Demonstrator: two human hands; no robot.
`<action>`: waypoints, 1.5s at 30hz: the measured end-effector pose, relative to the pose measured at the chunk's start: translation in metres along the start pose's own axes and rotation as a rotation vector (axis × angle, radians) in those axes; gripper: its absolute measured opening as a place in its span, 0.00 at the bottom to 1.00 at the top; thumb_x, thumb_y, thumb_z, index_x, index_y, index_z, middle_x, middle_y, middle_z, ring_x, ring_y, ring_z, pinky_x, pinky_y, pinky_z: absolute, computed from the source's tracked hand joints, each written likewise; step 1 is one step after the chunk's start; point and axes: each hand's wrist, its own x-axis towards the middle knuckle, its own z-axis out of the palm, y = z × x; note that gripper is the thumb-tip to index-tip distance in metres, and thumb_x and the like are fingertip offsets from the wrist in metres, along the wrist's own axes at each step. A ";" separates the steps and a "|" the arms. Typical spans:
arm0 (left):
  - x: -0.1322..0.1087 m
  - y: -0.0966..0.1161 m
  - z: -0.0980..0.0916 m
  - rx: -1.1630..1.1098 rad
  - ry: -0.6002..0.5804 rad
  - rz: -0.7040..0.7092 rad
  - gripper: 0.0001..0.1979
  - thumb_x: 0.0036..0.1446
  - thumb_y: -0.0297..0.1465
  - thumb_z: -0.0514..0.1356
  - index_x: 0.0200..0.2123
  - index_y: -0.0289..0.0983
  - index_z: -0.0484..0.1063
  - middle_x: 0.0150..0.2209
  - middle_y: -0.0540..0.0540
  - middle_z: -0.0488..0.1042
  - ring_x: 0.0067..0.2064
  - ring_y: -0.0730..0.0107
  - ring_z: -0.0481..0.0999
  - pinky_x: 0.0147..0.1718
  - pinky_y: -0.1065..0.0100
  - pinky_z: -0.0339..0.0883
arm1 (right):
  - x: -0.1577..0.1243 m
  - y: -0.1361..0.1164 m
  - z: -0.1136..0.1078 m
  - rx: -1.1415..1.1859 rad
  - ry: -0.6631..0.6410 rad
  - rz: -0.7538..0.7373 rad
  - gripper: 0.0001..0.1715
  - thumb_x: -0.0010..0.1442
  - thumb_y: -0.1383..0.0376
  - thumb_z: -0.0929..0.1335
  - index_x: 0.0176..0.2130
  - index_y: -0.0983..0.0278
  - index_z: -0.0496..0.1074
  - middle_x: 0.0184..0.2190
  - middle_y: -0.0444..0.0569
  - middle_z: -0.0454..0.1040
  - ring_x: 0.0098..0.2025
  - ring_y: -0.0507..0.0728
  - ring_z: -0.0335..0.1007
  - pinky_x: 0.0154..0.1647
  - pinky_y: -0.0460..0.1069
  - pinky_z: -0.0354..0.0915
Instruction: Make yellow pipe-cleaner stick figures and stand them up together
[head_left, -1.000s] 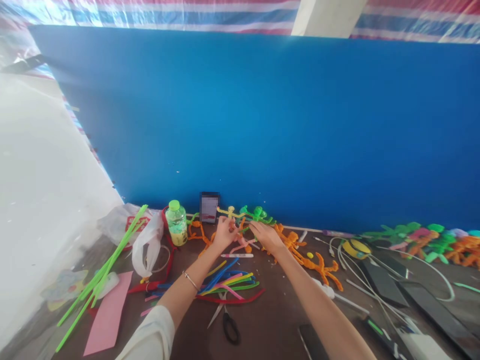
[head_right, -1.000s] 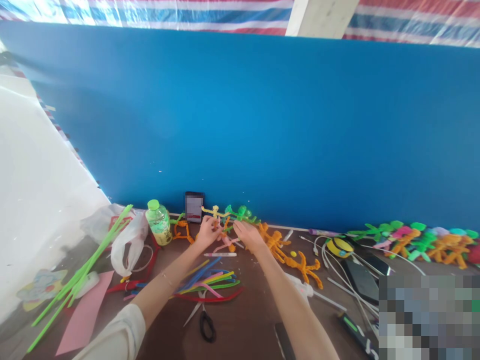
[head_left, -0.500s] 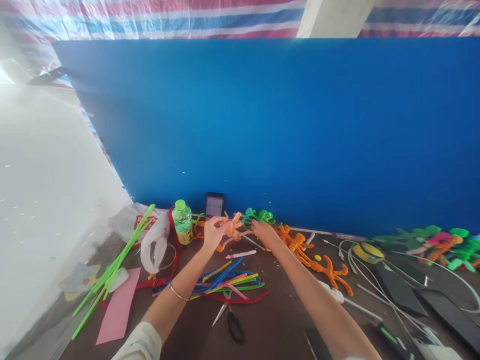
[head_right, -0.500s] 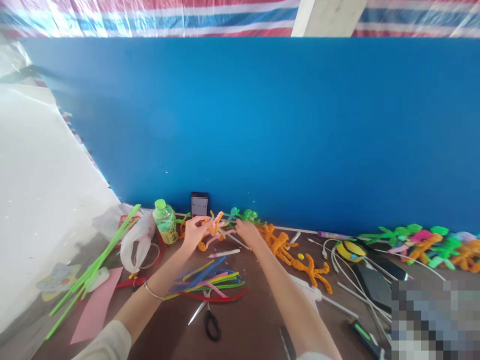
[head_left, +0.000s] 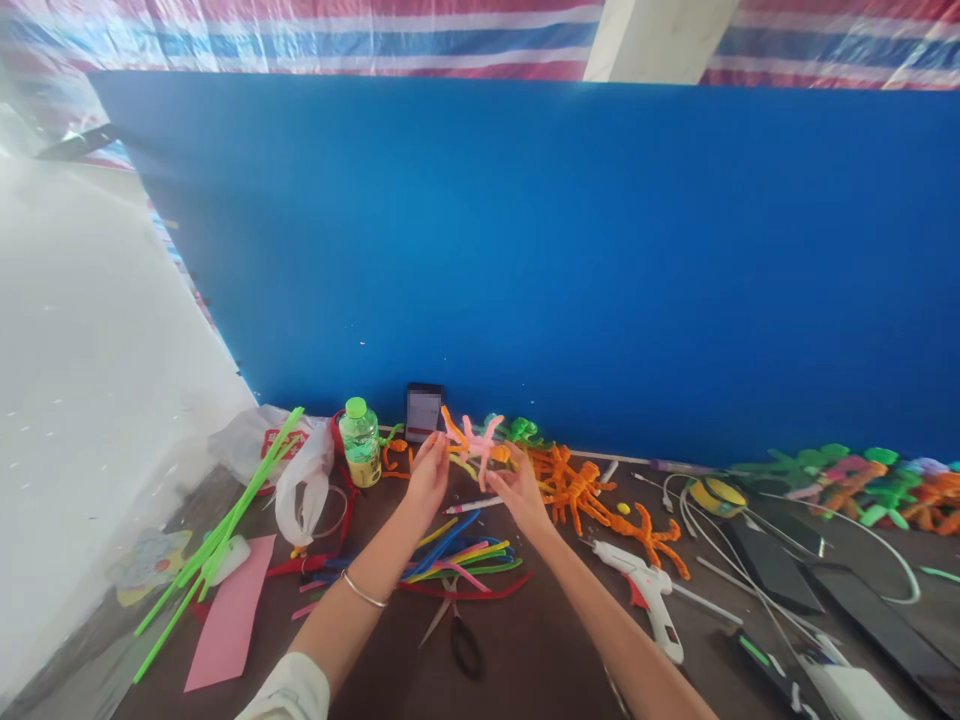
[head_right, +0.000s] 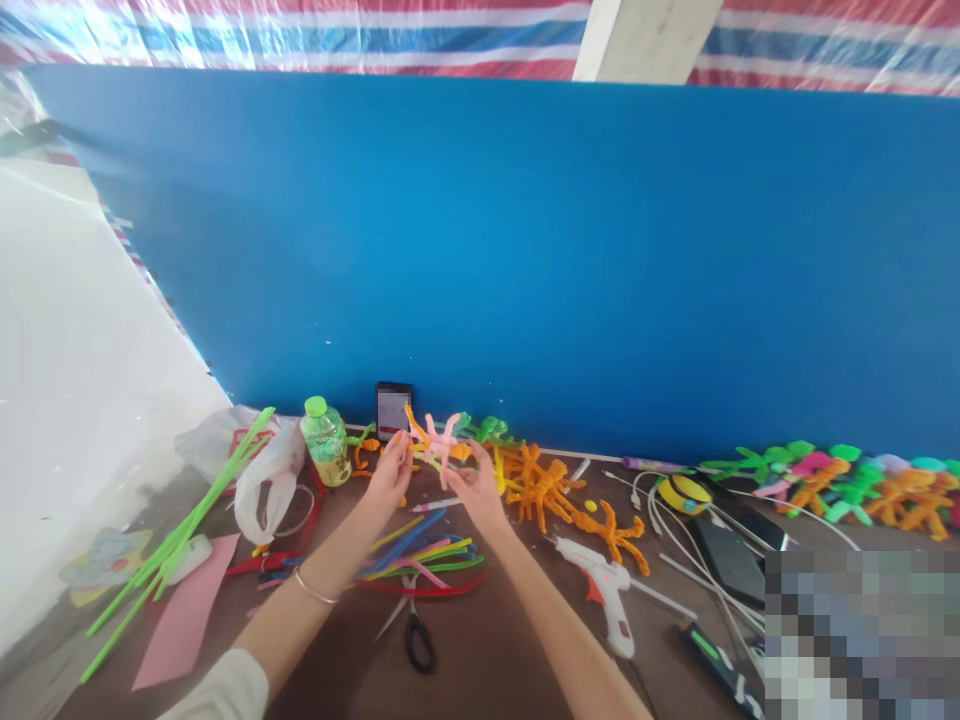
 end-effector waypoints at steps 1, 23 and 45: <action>-0.005 -0.004 0.003 0.000 -0.012 -0.004 0.07 0.48 0.29 0.61 0.33 0.37 0.68 0.35 0.46 0.74 0.41 0.74 0.73 0.43 0.72 0.66 | 0.000 -0.002 0.005 0.136 -0.029 0.058 0.29 0.52 0.56 0.65 0.51 0.60 0.56 0.31 0.46 0.69 0.24 0.51 0.66 0.24 0.48 0.65; 0.012 -0.007 -0.015 2.085 -0.191 0.452 0.11 0.49 0.25 0.53 0.38 0.34 0.68 0.42 0.38 0.63 0.41 0.56 0.67 0.37 0.58 0.62 | 0.027 -0.011 -0.039 0.360 -0.092 0.343 0.18 0.40 0.57 0.72 0.30 0.66 0.70 0.22 0.45 0.71 0.25 0.52 0.66 0.25 0.47 0.61; 0.041 -0.005 -0.013 1.659 -0.842 1.177 0.11 0.53 0.19 0.45 0.33 0.33 0.65 0.41 0.39 0.65 0.44 0.62 0.64 0.41 0.61 0.63 | 0.002 -0.016 -0.038 0.455 0.156 0.233 0.10 0.47 0.60 0.70 0.26 0.66 0.72 0.24 0.49 0.74 0.27 0.53 0.68 0.33 0.49 0.65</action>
